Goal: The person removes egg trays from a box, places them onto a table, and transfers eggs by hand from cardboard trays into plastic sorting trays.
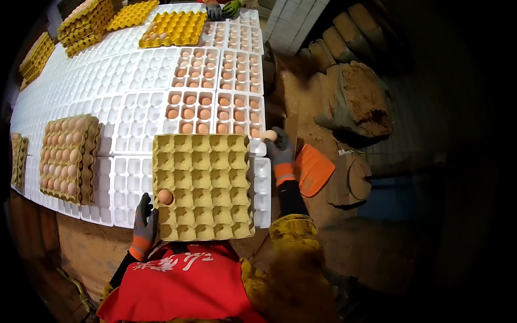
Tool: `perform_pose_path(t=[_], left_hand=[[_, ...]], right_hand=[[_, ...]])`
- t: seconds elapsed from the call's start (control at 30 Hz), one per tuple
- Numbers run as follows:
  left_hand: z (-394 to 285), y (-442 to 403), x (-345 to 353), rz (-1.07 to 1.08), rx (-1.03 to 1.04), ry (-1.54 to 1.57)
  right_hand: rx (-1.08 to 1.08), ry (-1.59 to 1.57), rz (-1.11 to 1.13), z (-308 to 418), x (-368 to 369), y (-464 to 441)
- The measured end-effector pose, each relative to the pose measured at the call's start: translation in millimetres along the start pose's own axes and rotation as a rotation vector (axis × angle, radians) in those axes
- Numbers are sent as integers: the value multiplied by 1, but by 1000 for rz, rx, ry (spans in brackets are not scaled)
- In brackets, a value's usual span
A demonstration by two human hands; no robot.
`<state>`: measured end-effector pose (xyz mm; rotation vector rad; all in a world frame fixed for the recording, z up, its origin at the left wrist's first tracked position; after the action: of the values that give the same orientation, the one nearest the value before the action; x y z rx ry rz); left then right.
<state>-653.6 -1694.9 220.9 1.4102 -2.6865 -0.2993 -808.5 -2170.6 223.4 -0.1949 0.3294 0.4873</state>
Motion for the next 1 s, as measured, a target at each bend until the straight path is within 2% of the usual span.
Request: perform_pose_path(t=[0.03, 0.07, 0.1, 0.2, 0.23, 0.3, 0.37, 0.47, 0.53, 0.57, 0.63, 0.7, 0.77, 0.8, 0.83, 0.9, 0.93, 0.97, 1.0], left_hand=[[5, -1, 1, -8, -4, 31], [5, -1, 5, 17, 42, 62], [-1, 0, 10, 27, 58, 10], [-16, -1, 15, 28, 133, -137], [-26, -3, 17, 3, 132, -73], [-48, -3, 20, -37, 231, -255], [-72, -4, 27, -35, 360, -448], [-96, -16, 46, 91, 431, -751], [-86, -29, 44, 160, 468, -936], [-88, -32, 43, 158, 414, -922], [-97, -34, 42, 148, 308, -893], [-102, -22, 42, 52, 485, -747], [-67, -14, 28, -46, 326, -544], [-19, -15, 19, -86, 19, -190], [-3, -16, 17, -24, -22, -315], [-25, -7, 34, -84, 164, -535], [-34, -5, 36, -77, 62, -307], [-40, -3, 37, -71, 65, -196], [-44, -1, 40, -61, 63, -84]], right_hand=[[-41, 8, 51, -11, 12, 2], [-347, 593, 43, -12, 19, 7], [-358, 1120, 134, -14, 34, 22], [-404, 777, 67, -40, 31, 24], [-381, 720, 64, -33, 25, 23], [-387, 604, 21, 10, 8, 41], [-164, 235, 85, 34, 2, 68], [52, 86, 329, 33, 2, 108], [-9, 158, 400, 38, 5, 127], [-53, 184, 390, 44, 6, 134], [4, 189, 368, 45, 2, 145], [116, 175, 396, 44, -3, 155], [193, 143, 388, 25, -2, 179], [100, 414, 454, 30, 0, 183], [7, 689, 511, 39, 2, 188], [-103, 653, 433, 57, 1, 203], [-128, 591, 422, 60, -1, 202], [-146, 534, 415, 64, -4, 203], [-51, 263, 386, 77, -6, 201]])
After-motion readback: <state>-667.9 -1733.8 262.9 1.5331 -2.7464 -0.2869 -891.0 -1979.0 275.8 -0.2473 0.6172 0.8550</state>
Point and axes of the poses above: each hand's wrist, its own y-axis away from the middle knuckle, its own x-axis out of the palm, z = x × y, the point moved 5 cm from there along -y, towards the middle knuckle, and after that the axes turned 13 degrees about y, right-handed, at the moved point
